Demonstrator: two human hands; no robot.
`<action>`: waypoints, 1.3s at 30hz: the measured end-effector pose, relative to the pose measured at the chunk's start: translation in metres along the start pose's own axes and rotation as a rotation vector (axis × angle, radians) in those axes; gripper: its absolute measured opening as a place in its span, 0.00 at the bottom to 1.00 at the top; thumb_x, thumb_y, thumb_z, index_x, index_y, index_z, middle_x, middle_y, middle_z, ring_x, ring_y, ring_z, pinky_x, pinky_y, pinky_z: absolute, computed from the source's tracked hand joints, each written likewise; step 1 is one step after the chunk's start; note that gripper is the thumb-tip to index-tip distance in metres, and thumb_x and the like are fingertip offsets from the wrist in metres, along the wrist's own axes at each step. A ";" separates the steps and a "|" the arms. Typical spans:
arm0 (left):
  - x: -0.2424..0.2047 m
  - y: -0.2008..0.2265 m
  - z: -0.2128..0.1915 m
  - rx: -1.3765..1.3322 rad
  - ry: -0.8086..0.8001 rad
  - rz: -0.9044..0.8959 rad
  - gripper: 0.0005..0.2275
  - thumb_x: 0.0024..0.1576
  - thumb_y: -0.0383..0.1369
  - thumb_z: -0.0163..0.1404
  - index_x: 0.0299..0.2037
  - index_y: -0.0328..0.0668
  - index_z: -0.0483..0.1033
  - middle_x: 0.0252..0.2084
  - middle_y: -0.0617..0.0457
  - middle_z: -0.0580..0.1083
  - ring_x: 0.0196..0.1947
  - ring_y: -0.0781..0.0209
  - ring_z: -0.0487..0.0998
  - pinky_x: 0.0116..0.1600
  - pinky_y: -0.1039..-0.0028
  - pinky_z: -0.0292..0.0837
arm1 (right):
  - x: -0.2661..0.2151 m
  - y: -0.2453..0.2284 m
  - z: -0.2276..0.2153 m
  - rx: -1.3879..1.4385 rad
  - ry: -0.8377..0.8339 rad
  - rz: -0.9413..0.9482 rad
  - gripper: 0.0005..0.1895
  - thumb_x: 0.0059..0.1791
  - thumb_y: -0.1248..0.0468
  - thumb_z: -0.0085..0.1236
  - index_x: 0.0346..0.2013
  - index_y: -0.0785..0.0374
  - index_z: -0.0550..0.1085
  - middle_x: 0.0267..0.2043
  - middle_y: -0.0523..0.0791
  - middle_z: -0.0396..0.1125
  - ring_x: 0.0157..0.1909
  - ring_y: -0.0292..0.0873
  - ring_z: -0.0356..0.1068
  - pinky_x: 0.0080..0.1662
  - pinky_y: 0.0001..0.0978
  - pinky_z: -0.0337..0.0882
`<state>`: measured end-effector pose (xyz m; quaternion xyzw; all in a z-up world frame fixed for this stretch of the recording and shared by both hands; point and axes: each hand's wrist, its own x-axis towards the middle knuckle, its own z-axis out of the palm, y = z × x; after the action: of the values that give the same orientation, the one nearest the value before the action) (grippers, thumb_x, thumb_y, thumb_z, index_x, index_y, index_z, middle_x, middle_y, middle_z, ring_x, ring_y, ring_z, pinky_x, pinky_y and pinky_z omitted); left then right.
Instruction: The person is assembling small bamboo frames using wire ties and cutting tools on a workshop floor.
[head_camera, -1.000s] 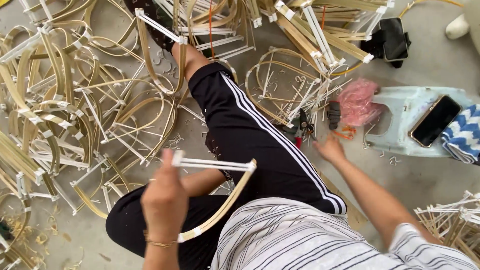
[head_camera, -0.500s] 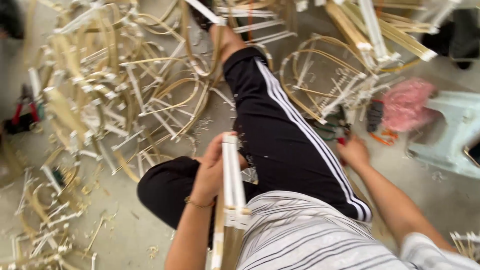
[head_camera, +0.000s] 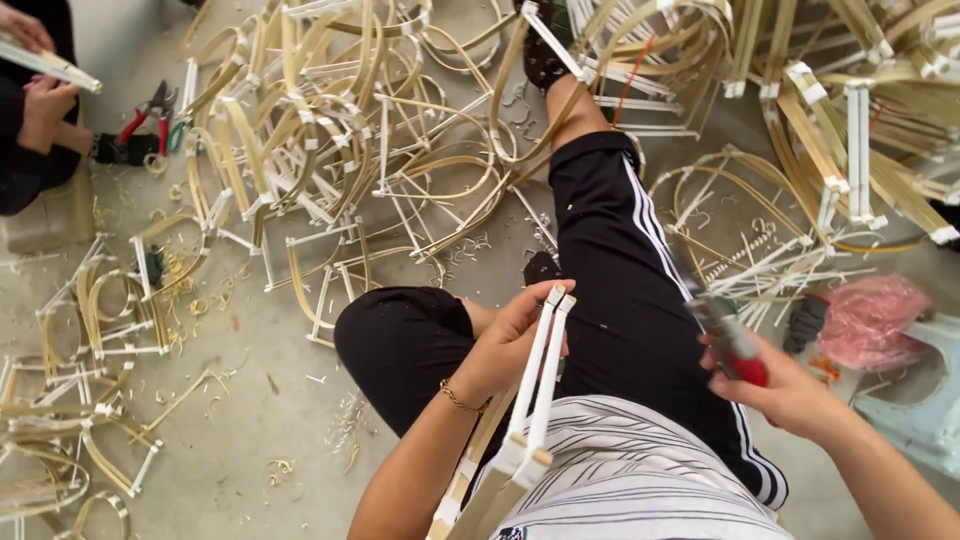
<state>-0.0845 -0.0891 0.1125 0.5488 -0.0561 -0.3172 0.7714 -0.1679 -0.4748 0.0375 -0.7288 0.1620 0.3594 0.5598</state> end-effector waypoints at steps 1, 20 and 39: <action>-0.005 0.001 -0.001 0.027 0.012 0.016 0.20 0.73 0.27 0.41 0.75 0.46 0.60 0.37 0.55 0.73 0.31 0.72 0.72 0.37 0.81 0.71 | -0.001 -0.033 0.010 -0.106 -0.080 -0.184 0.36 0.40 0.59 0.66 0.62 0.58 0.66 0.46 0.46 0.73 0.41 0.44 0.74 0.46 0.36 0.74; 0.000 0.031 -0.017 0.523 0.280 0.168 0.16 0.64 0.24 0.49 0.61 0.44 0.66 0.34 0.51 0.79 0.22 0.68 0.78 0.28 0.76 0.73 | 0.023 -0.176 0.106 -0.265 0.192 -0.834 0.21 0.49 0.66 0.58 0.57 0.60 0.73 0.57 0.46 0.71 0.57 0.44 0.72 0.60 0.34 0.69; 0.001 0.026 -0.022 0.621 0.175 0.364 0.16 0.66 0.20 0.45 0.62 0.43 0.60 0.39 0.50 0.78 0.33 0.64 0.81 0.42 0.75 0.77 | 0.018 -0.212 0.128 -0.365 0.179 -1.094 0.25 0.47 0.72 0.56 0.59 0.62 0.71 0.60 0.49 0.70 0.62 0.49 0.70 0.62 0.39 0.70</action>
<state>-0.0627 -0.0663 0.1266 0.7627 -0.1804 -0.0945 0.6139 -0.0640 -0.2845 0.1580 -0.8188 -0.2560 -0.0230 0.5134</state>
